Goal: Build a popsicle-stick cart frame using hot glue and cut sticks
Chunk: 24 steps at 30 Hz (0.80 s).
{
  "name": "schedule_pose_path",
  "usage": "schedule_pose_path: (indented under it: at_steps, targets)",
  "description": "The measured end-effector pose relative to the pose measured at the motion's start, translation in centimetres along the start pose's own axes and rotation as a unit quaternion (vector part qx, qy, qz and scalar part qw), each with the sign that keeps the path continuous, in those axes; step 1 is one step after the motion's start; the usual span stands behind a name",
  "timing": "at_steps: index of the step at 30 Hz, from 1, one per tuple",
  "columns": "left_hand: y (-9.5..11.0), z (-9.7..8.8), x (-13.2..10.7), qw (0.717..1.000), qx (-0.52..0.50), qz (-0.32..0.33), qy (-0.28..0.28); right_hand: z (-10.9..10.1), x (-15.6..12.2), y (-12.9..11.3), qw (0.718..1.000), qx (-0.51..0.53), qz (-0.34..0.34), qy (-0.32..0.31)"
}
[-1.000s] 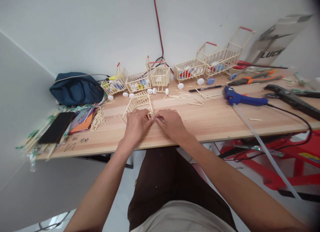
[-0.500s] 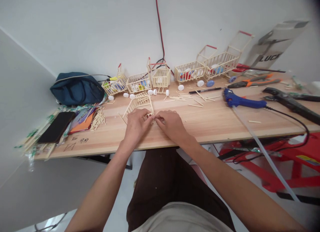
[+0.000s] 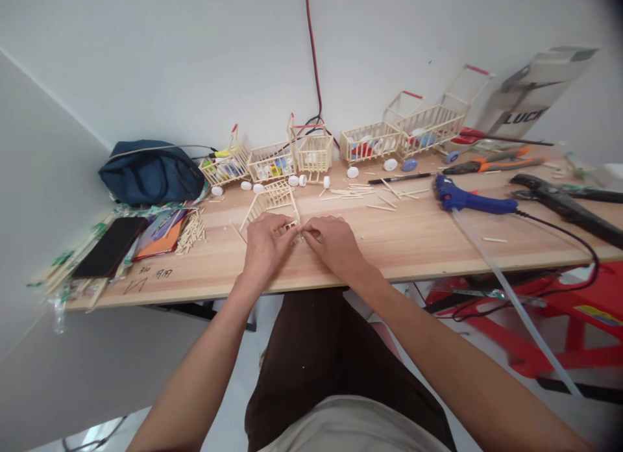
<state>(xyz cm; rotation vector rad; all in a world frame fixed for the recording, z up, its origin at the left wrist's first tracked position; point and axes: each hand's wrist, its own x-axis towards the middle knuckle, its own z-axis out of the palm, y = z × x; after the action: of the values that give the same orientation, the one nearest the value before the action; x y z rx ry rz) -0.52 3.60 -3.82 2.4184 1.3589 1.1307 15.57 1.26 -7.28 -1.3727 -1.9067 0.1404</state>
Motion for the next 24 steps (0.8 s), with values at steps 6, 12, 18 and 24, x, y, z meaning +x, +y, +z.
schedule_pose_path:
  at_steps: [6,12,18,24]
  targets:
    - [0.01,0.01,0.02,1.000,-0.016,-0.005,0.003,-0.18,0.02,-0.08,1.000,0.001,0.000,-0.009]
    - [0.02,0.03,-0.04,1.000,-0.010,-0.010,0.003,-0.29,0.00,-0.22,1.000,0.008,0.001,-0.008]
    - [0.21,0.02,-0.02,1.000,0.002,-0.017,0.009,-0.35,0.01,-0.19,1.000,0.012,0.001,-0.010]
    - [0.29,-0.03,-0.03,1.000,0.000,-0.015,0.008,-0.46,0.06,-0.32,1.000,0.007,0.009,-0.013]
